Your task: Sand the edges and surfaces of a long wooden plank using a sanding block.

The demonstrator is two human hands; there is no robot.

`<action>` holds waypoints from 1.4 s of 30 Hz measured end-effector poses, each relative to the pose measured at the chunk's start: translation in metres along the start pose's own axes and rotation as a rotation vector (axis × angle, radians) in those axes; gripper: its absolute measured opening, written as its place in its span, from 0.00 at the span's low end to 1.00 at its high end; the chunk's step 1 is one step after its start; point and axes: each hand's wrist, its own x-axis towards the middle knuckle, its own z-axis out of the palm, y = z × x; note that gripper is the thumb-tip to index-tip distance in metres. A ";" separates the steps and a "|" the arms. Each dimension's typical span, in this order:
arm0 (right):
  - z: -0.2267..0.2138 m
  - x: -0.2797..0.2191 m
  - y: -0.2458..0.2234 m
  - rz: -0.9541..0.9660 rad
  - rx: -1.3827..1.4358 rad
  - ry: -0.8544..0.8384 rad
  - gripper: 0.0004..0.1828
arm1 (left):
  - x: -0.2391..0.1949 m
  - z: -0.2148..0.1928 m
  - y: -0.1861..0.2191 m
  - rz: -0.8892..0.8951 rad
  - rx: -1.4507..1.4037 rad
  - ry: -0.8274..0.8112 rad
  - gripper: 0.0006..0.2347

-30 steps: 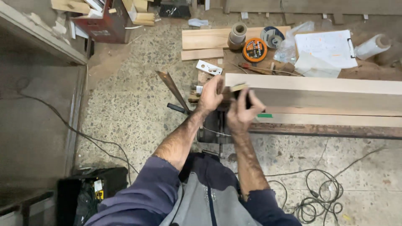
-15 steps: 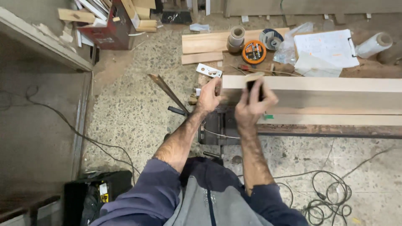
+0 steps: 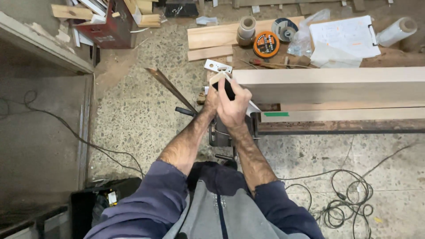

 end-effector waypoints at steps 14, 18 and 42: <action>-0.082 -0.010 0.155 0.456 -0.241 0.334 0.31 | 0.016 0.003 0.019 -0.295 0.121 -0.042 0.24; -0.059 0.020 0.141 0.472 -0.208 0.333 0.31 | 0.023 0.000 0.021 -0.241 0.095 -0.034 0.24; 0.003 -0.011 0.018 0.134 -0.025 0.086 0.28 | 0.019 0.001 0.000 -0.152 0.190 0.020 0.23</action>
